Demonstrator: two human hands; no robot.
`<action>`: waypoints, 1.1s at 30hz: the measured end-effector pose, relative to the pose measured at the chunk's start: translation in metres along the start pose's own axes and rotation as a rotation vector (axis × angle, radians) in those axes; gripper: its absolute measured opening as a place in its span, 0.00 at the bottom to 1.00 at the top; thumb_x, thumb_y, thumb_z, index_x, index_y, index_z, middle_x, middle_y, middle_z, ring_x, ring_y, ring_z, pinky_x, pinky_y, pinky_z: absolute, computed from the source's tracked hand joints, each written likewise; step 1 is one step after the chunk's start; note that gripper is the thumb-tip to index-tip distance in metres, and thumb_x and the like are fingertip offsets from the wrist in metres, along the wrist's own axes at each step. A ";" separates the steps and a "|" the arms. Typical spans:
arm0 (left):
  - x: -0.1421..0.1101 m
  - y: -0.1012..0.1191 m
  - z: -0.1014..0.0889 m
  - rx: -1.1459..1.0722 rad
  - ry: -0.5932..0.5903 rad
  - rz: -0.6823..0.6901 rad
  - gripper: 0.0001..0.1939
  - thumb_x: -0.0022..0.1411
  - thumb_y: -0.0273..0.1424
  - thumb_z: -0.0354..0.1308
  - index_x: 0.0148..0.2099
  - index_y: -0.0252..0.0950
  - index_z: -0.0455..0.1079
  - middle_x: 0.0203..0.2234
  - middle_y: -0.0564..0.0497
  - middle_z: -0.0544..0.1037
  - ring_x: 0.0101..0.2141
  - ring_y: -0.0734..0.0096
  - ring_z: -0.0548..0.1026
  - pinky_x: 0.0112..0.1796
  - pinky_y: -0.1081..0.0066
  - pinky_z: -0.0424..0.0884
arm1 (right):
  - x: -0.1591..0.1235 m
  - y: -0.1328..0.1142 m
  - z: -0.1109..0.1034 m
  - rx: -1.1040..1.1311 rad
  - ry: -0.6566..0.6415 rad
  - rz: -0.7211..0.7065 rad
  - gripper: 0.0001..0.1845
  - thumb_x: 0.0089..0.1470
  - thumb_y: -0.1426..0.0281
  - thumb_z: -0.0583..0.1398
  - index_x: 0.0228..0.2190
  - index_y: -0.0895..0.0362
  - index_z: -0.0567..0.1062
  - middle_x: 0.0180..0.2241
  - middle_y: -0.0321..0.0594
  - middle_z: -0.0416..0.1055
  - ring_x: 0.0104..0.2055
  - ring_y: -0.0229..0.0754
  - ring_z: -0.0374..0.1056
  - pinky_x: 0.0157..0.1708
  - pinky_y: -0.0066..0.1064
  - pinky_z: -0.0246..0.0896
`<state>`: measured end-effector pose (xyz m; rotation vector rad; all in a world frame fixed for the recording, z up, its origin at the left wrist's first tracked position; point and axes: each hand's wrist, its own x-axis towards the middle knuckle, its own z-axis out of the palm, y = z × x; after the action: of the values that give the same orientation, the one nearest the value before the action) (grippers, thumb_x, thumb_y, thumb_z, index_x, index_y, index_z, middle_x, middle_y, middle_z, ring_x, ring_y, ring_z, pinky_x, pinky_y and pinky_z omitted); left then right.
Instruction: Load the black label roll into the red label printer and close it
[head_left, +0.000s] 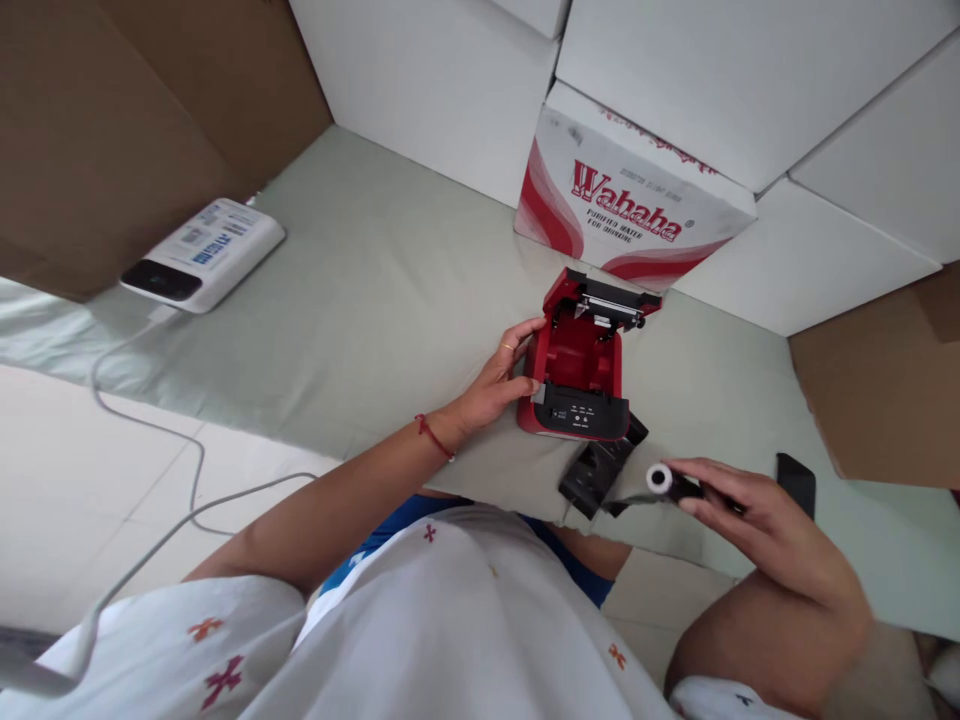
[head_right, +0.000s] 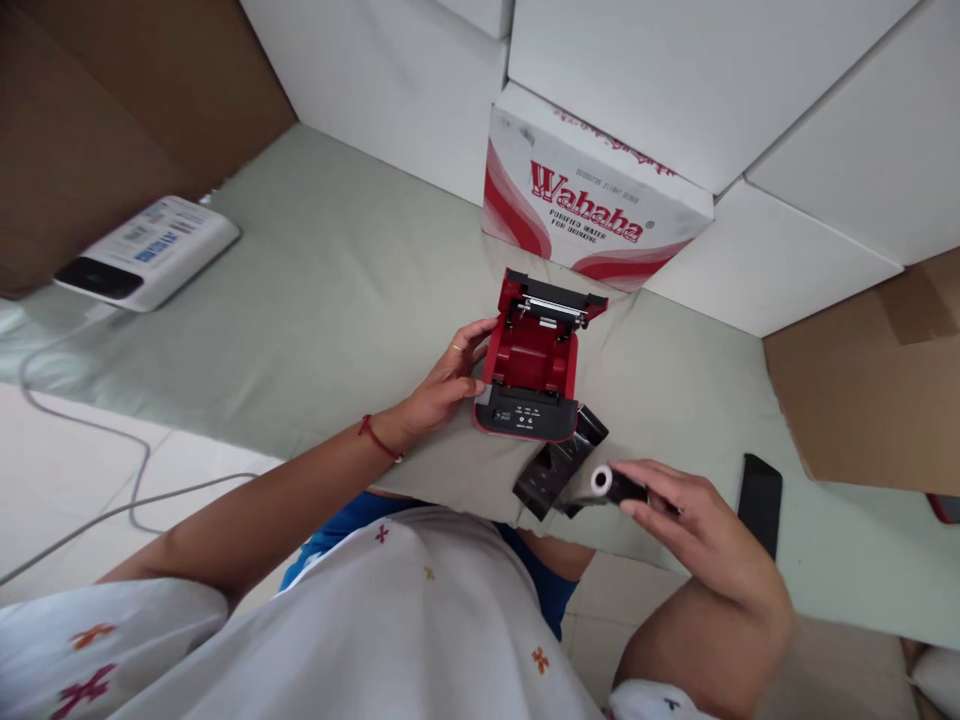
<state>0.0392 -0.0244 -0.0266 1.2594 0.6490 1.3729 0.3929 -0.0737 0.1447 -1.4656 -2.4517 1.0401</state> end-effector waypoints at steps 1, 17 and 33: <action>0.000 0.001 0.000 -0.013 0.009 -0.008 0.44 0.63 0.43 0.68 0.76 0.49 0.55 0.77 0.45 0.57 0.73 0.46 0.61 0.71 0.43 0.62 | 0.001 -0.015 -0.009 0.005 -0.060 -0.102 0.19 0.67 0.58 0.65 0.56 0.46 0.85 0.49 0.42 0.86 0.41 0.45 0.84 0.39 0.32 0.80; -0.009 0.018 0.005 0.199 0.075 0.161 0.33 0.72 0.44 0.61 0.75 0.52 0.59 0.72 0.44 0.60 0.73 0.46 0.59 0.74 0.38 0.55 | 0.159 -0.091 0.002 -0.376 -0.065 -0.034 0.23 0.65 0.73 0.60 0.58 0.54 0.81 0.53 0.44 0.85 0.54 0.52 0.80 0.54 0.40 0.72; -0.029 0.041 0.025 0.982 -0.010 0.814 0.15 0.66 0.31 0.63 0.55 0.45 0.76 0.46 0.46 0.78 0.56 0.56 0.70 0.57 0.52 0.69 | 0.178 -0.104 0.021 -0.646 -0.249 -0.043 0.15 0.68 0.68 0.59 0.47 0.55 0.85 0.47 0.49 0.85 0.46 0.50 0.80 0.44 0.36 0.68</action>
<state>0.0434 -0.0680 0.0082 2.5064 0.8961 1.7436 0.2130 0.0288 0.1472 -1.4783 -3.1799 0.4469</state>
